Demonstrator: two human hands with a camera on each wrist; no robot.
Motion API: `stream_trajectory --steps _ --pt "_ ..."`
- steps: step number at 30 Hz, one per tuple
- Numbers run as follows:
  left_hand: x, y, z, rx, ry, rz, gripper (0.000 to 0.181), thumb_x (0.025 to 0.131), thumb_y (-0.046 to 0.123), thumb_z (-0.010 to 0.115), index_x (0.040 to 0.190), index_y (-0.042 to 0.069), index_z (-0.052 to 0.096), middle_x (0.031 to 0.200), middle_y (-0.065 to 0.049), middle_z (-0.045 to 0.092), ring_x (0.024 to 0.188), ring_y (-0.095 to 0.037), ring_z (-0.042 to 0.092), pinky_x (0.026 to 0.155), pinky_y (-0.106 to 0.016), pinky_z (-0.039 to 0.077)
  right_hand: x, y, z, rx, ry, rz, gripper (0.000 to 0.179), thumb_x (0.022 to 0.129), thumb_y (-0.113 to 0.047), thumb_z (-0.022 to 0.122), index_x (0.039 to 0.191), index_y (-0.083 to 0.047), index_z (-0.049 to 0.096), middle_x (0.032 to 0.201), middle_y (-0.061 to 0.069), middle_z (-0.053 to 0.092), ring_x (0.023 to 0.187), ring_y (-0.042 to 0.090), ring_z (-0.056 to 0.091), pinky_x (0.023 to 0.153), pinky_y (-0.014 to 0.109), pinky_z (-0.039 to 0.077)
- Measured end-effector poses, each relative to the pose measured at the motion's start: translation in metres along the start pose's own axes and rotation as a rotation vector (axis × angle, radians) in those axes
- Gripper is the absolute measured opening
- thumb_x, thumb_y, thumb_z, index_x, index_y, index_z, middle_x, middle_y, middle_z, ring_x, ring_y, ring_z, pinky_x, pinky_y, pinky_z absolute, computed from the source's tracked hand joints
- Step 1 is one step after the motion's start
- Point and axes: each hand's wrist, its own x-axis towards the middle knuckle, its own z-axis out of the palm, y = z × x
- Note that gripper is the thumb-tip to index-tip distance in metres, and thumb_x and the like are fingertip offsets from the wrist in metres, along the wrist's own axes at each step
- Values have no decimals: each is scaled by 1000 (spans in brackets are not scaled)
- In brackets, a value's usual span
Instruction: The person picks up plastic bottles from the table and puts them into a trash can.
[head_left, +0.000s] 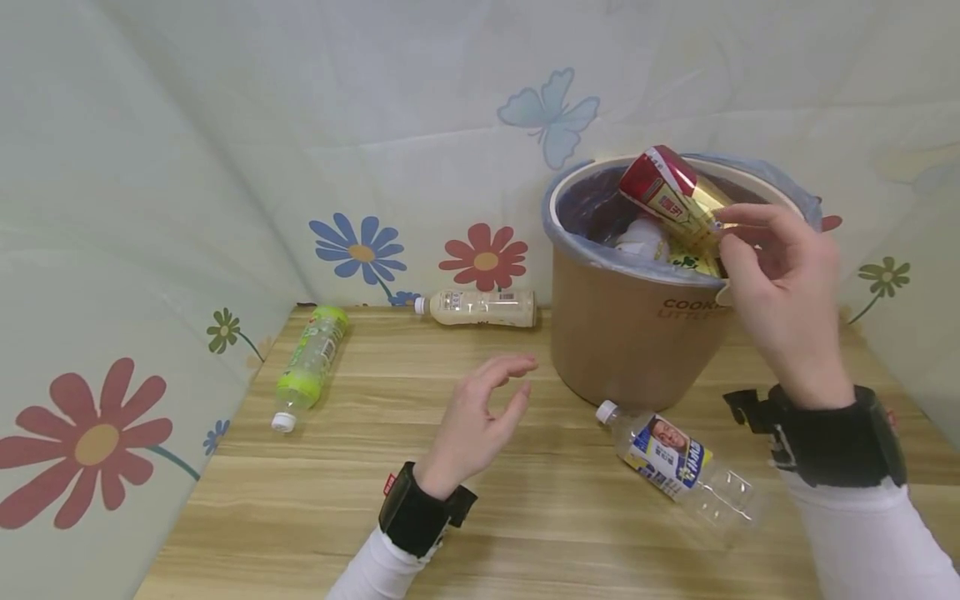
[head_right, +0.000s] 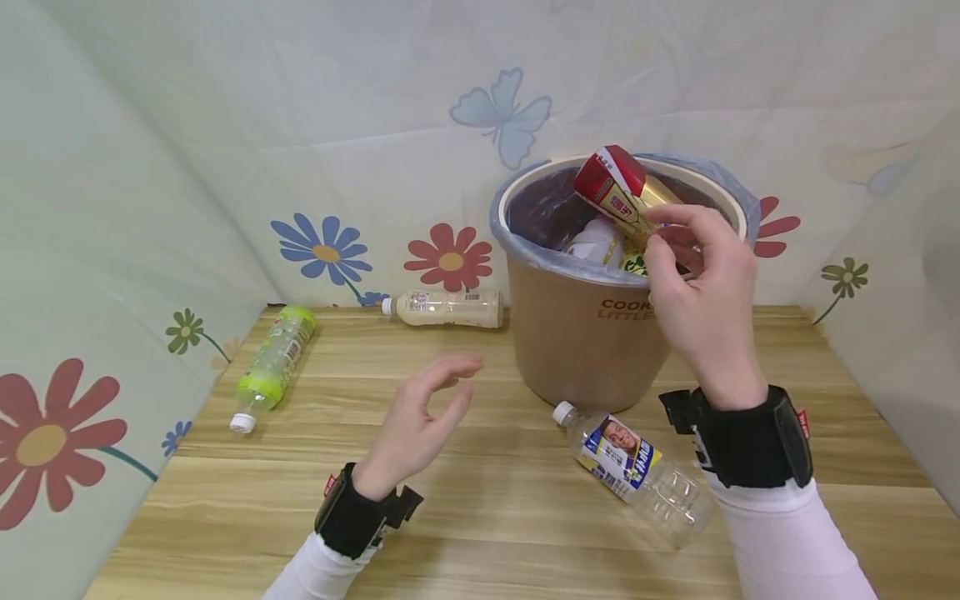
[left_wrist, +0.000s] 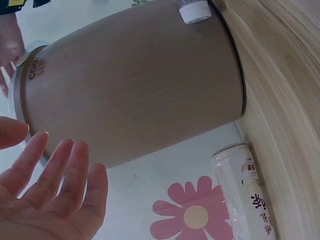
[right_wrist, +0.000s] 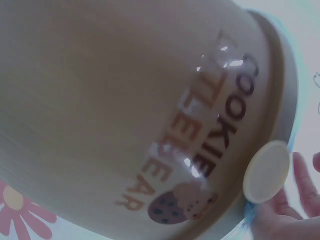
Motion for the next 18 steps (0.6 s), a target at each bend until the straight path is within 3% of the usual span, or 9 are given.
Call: stream_trajectory --steps 5,7,11,18 --pt "-2 0 -1 59 -25 17 27 93 11 56 118 5 62 120 -3 62 110 -10 55 94 -32 48 -24 2 8 293 132 -161 18 85 11 48 90 18 64 83 9 66 72 17 57 67 16 48" --pt "-3 0 0 106 -34 30 27 92 11 56 118 6 61 120 -4 62 111 -11 55 96 -31 47 -35 3 10 342 177 -221 17 84 14 48 84 21 63 78 11 66 68 16 57 66 16 49" --pt "-4 0 1 223 -55 61 26 91 10 57 116 6 62 120 -4 62 114 -12 54 99 -29 45 -57 10 13 267 188 -238 17 83 14 48 82 20 63 77 9 67 68 14 59 67 15 50" --pt "-8 0 6 392 -153 110 28 90 15 58 117 9 62 121 -3 61 113 -15 55 97 -30 46 -88 38 18 121 -6 -86 17 86 13 52 95 11 66 88 5 67 77 9 61 71 10 49"
